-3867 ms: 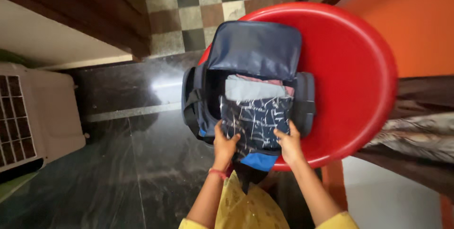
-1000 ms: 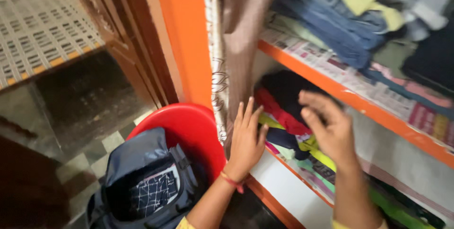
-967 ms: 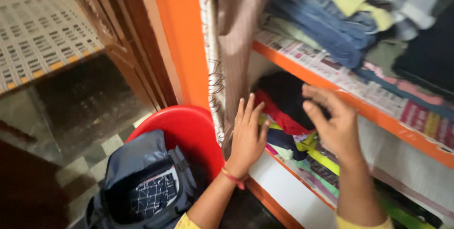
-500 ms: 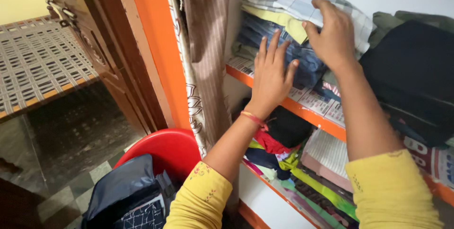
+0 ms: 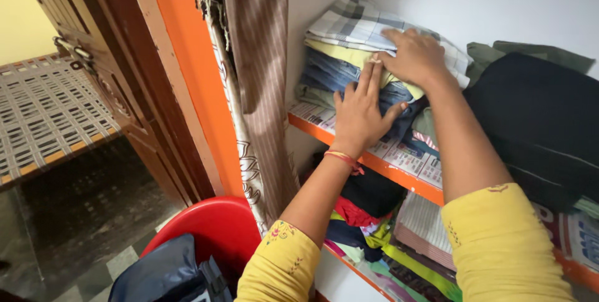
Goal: The person repeatedly picks folded clothes from a shelf and places them into a backpack resting on a red chair. The person handles shirts, pants, and other folded garments one at a time, arranging them inside the backpack.
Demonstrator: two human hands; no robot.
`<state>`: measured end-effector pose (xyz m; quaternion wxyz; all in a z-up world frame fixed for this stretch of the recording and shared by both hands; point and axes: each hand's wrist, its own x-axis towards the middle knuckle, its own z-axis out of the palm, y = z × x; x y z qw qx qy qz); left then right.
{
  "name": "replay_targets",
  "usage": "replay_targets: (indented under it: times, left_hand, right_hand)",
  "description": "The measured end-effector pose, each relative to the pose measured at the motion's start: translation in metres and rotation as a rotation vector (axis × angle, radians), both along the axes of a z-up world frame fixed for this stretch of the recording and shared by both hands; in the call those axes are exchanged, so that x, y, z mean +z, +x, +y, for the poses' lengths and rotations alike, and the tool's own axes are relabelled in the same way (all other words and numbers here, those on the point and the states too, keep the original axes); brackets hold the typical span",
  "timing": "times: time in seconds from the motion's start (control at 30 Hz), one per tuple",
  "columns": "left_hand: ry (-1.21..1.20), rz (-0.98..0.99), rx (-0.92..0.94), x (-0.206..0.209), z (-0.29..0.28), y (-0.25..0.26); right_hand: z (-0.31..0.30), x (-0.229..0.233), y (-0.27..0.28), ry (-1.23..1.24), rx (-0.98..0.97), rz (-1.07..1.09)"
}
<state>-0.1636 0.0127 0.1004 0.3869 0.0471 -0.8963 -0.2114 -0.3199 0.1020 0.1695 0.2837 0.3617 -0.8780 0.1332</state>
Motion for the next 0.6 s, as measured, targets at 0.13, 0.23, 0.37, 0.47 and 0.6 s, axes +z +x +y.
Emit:
replay_targets:
  times: [0.13,0.23,0.37,0.47,0.6]
  left_hand:
    - [-0.014,0.026,-0.009,-0.003,-0.004,-0.005]
    - [-0.003,0.061,-0.024,-0.008,-0.006,-0.006]
    - [0.020,0.154,-0.032,-0.013,-0.002,-0.008]
    - [0.027,0.143,-0.035,-0.013,-0.002,-0.008]
    - [0.011,0.045,-0.025,-0.009,-0.005,-0.007]
  right_hand:
    - [0.001,0.000,-0.006,-0.037,-0.060,-0.103]
    - [0.004,0.006,-0.008,-0.123,-0.077,-0.207]
    - [0.007,0.011,-0.004,-0.198,-0.102,-0.195]
    - [0.007,0.012,0.002,-0.303,-0.222,-0.379]
    - [0.009,0.009,0.009,-0.398,-0.138,-0.335]
